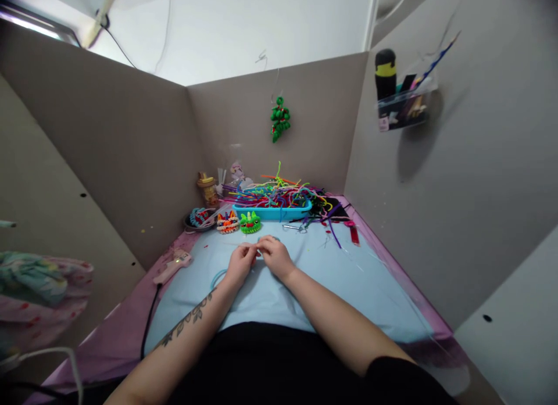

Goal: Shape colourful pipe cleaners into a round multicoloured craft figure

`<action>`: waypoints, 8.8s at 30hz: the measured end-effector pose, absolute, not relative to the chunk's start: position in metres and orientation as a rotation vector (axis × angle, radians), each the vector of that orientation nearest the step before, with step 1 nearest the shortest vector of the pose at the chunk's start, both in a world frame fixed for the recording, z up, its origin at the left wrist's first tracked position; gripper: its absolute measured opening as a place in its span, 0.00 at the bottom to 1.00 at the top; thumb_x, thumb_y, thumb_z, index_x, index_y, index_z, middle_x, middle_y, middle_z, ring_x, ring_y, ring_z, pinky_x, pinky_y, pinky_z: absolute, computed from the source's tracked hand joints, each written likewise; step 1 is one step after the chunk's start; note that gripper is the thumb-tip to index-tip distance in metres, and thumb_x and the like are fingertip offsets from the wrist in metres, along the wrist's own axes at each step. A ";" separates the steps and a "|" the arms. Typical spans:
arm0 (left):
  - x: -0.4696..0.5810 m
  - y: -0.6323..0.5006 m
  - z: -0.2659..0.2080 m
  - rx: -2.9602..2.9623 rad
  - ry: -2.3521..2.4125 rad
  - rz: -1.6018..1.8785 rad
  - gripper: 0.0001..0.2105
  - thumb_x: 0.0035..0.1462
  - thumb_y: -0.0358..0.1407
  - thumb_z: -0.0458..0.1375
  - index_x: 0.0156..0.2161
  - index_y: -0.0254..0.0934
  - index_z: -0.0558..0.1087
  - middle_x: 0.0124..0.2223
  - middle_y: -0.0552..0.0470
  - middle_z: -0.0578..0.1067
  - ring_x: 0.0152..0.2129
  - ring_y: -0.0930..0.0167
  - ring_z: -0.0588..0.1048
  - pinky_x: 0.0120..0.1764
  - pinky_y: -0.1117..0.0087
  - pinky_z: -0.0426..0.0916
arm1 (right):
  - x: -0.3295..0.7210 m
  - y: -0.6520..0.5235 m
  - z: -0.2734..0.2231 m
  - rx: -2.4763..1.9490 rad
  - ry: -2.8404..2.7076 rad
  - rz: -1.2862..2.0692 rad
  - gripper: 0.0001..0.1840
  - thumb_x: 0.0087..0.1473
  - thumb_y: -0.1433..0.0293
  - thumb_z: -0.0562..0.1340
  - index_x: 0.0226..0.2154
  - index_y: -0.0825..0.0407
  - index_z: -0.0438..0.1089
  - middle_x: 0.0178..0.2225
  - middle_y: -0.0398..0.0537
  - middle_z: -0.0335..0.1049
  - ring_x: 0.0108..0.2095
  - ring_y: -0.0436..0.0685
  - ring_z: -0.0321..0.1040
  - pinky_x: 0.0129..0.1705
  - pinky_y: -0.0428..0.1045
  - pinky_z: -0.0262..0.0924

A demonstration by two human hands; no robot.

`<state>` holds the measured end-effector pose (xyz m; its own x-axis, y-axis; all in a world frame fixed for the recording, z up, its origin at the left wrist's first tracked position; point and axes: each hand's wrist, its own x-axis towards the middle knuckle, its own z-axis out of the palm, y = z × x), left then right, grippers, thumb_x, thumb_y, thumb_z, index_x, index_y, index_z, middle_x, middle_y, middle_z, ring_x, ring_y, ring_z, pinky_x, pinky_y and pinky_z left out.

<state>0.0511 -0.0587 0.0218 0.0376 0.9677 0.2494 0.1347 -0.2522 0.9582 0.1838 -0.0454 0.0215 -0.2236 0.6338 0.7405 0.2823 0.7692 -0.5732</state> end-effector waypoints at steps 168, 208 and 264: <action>0.047 -0.060 0.025 1.660 1.267 1.423 0.10 0.51 0.40 0.53 0.30 0.34 0.69 0.26 0.51 0.73 0.22 0.72 0.70 0.28 0.71 0.65 | 0.180 -0.044 0.025 -0.945 -1.749 0.428 0.04 0.49 0.74 0.56 0.25 0.52 0.63 0.26 0.42 0.61 0.31 0.52 0.59 0.33 0.46 0.54; 0.047 -0.061 0.026 1.664 1.226 1.486 0.07 0.51 0.36 0.53 0.33 0.34 0.70 0.33 0.49 0.74 0.28 0.71 0.72 0.33 0.70 0.66 | 0.180 -0.040 0.022 -0.911 -1.870 0.449 0.09 0.52 0.75 0.55 0.24 0.52 0.68 0.27 0.44 0.65 0.32 0.53 0.62 0.36 0.47 0.56; 0.045 -0.062 0.029 1.681 1.256 1.467 0.08 0.51 0.38 0.54 0.31 0.34 0.70 0.28 0.51 0.73 0.25 0.71 0.72 0.30 0.72 0.65 | 0.179 -0.039 0.018 -0.946 -1.912 0.392 0.10 0.53 0.74 0.54 0.24 0.52 0.68 0.26 0.44 0.65 0.31 0.52 0.62 0.36 0.47 0.55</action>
